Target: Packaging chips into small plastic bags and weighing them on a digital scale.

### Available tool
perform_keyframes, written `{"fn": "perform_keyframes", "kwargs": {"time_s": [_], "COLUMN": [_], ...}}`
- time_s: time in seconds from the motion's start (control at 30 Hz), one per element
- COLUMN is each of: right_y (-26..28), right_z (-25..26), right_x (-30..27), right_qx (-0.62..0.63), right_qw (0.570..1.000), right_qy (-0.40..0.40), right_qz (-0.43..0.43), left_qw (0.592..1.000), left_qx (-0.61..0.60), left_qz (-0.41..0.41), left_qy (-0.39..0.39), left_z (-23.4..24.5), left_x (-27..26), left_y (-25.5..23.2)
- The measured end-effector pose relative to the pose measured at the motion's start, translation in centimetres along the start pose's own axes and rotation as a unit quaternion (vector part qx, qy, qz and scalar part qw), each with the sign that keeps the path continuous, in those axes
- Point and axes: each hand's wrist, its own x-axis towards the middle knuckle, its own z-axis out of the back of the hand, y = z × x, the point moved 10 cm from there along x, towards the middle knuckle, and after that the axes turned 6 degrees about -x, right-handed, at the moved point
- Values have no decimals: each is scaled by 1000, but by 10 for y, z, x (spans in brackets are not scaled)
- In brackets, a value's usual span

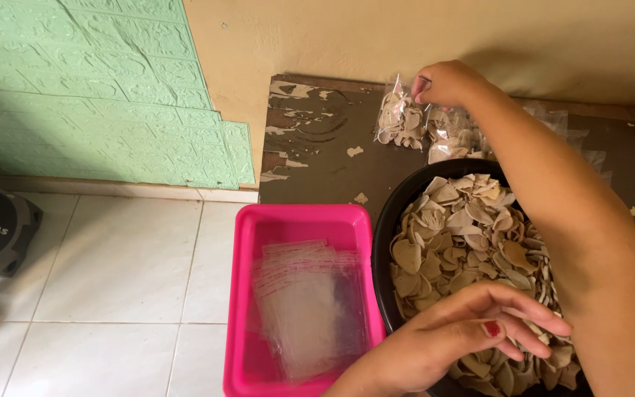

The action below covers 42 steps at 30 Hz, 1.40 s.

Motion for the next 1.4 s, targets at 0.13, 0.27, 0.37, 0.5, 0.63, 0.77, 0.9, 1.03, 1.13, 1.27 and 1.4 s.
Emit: {"fn": "perform_keyframes", "kwargs": {"time_s": [0.13, 0.27, 0.37, 0.5, 0.63, 0.77, 0.9, 1.03, 1.13, 1.27, 1.4], "right_y": [2, 2, 2, -20, -18, -12, -53, -76, -90, -111, -120], "right_z": [8, 29, 54, 94, 123, 134, 131, 100, 45, -18, -47], "right_x": [-6, -25, -53, -89, -169, -268, -346, -400, -412, -397, -411], "right_qx": [38, 20, 19, 38, 51, 157, 371, 410, 610, 711, 734], "right_qw": [999, 998, 993, 976, 960, 917, 817, 788, 719, 640, 624], "right_qy": [-18, -62, -105, -207, -255, -321, -409, -442, -334, -291, -267], "right_qz": [12, 25, 42, 52, 103, 178, 166, 125, 0, 5, 25], "left_qw": [1000, 999, 998, 998, 995, 985, 962, 830, 589, 421, 442], "left_qx": [18, 40, 41, 26, 11, 15, 4, 381, 620, 735, 711], "left_qz": [-1, -22, -39, -58, -104, -170, -274, -264, 29, 166, 170], "left_qy": [-6, -7, -4, -7, 1, 5, -8, -310, -518, -505, -520], "left_z": [0, 4, 6, 8, 9, -1, -13, 14, 75, 114, 129], "left_x": [2, 5, 10, 12, 15, 9, -34, -112, -151, -170, -186], "left_y": [-2, 2, 4, 3, -2, -26, -76, -113, -94, -57, -40]}}
